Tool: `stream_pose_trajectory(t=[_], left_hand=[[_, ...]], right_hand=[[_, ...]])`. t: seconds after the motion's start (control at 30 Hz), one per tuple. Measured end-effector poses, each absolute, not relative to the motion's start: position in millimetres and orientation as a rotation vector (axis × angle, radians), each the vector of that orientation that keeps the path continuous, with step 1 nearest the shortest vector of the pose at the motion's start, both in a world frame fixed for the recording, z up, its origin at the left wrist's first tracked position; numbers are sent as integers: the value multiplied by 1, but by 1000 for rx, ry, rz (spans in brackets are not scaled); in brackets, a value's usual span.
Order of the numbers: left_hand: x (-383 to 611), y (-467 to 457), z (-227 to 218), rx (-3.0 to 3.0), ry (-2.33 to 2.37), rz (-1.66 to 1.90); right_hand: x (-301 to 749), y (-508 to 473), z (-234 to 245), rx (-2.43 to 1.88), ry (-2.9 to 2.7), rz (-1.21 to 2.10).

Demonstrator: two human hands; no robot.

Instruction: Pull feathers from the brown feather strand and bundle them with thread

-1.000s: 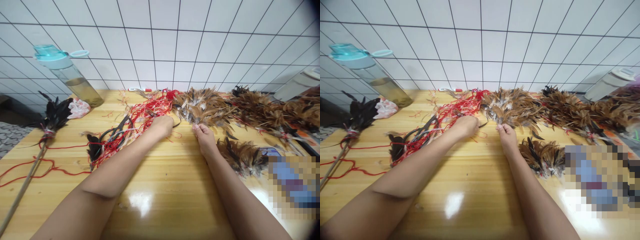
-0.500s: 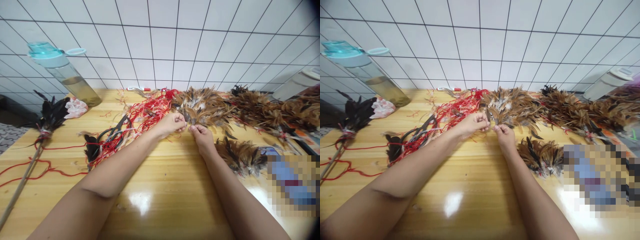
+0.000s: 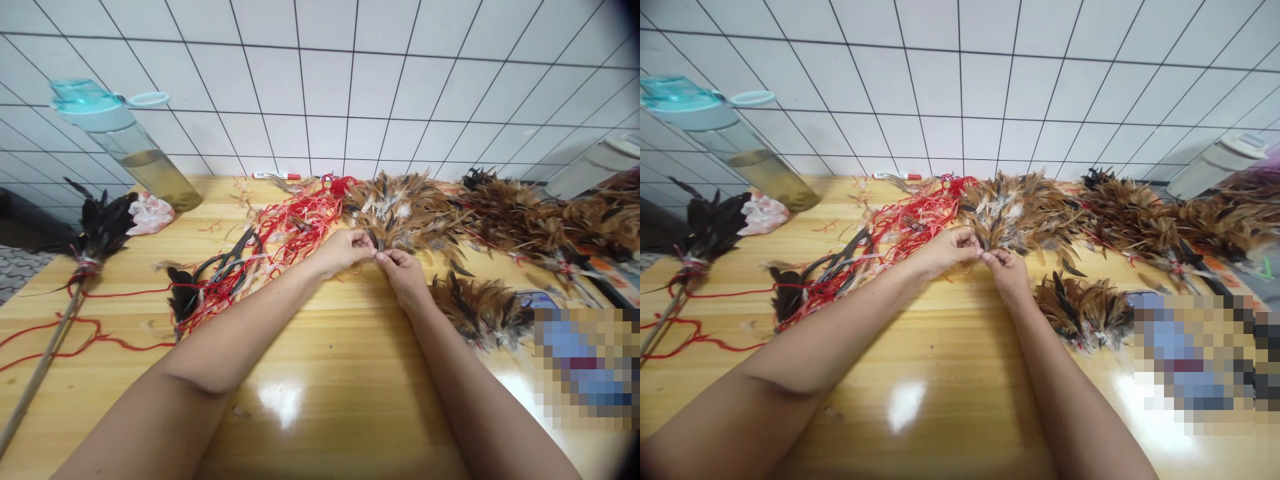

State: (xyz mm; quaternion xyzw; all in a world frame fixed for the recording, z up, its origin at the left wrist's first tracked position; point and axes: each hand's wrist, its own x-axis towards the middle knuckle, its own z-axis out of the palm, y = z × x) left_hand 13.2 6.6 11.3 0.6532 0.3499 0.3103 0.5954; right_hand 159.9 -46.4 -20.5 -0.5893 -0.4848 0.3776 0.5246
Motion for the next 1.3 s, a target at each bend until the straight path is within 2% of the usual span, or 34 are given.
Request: stream_pose_trajectory(t=[0.1, 0.23, 0.5, 0.7, 0.97, 1.3], left_hand=[[7, 16, 14, 1674, 859, 782], [-12, 36, 20, 2049, 1147, 898], [-32, 49, 17, 2570, 1193, 427], [-32, 49, 13, 2644, 1298, 405], [-31, 53, 5, 2705, 1107, 453], [-13, 23, 30, 2527, 839, 627]], right_hand=[[160, -47, -19, -1418, -1156, 878], [160, -48, -17, -1389, -1096, 895], [159, -50, -16, -1415, -1040, 911], [158, -51, -14, -1412, -1055, 906], [159, -50, -18, -1447, -1099, 862], [159, -49, -20, -1486, -1143, 780]])
